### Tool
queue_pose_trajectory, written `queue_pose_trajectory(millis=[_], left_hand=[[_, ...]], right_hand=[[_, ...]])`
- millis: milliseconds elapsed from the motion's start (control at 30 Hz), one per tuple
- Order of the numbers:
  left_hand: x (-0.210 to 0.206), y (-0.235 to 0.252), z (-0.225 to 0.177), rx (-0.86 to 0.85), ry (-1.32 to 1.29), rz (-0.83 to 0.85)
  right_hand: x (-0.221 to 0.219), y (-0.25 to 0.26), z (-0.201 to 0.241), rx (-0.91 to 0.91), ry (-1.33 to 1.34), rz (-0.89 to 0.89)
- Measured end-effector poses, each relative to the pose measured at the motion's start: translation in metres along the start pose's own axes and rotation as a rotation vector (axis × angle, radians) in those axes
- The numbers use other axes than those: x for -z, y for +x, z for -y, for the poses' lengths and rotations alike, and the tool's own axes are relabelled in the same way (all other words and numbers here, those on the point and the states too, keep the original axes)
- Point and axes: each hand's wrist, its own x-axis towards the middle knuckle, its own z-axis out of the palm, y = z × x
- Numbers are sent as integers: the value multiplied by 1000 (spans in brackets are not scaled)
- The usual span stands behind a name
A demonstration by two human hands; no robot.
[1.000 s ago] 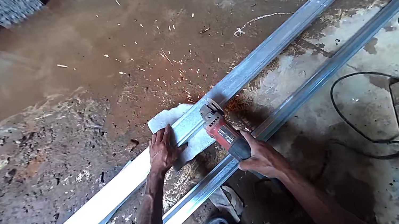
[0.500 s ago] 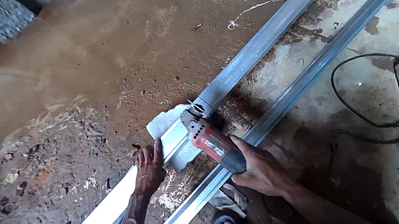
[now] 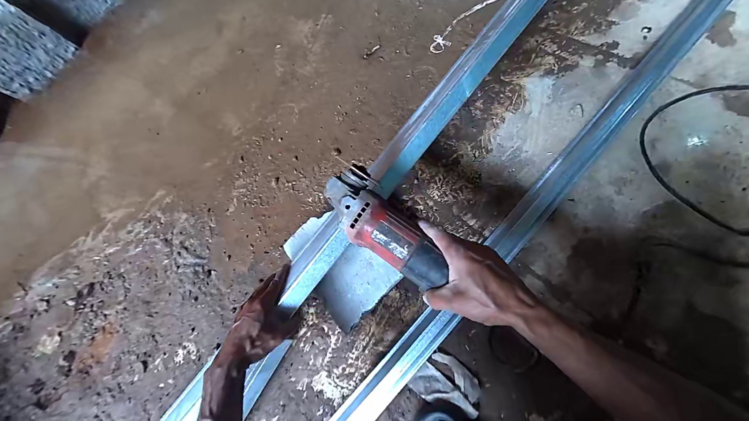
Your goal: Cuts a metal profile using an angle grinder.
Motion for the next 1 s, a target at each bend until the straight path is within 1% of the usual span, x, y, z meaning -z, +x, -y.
queue_pose_trajectory(millis=[200,300,400,433,567,667,733,833,867,900,933,967,1000], left_hand=[[26,5,5,11,-87,52],[30,7,6,19,-113,91],[25,11,8,22,-61,91],[22,13,9,17,-23,77],[-2,27,14,-25,126,-102],[-12,29,7,-53,149,-107],[2,28,1,-76,16,-48],[38,22,7,5,-274,62],[51,24,11,26,-293,57],[65,27,9,43,-258,33],[79,24,-7,85,-213,4],[94,15,-42,179,-177,-25],[109,5,-95,336,-156,-53]], right_hand=[[6,8,11,43,44,-44],[8,11,15,65,53,-60],[6,16,14,66,38,-82],[5,18,14,58,34,-76],[4,24,11,37,41,-58],[8,18,6,49,55,-62],[11,11,5,70,110,-72],[10,-3,7,141,209,-116],[12,-6,9,179,227,-137],[14,-8,10,216,240,-159],[16,-12,10,251,251,-182],[17,-14,8,292,261,-216],[20,-15,4,331,284,-266]])
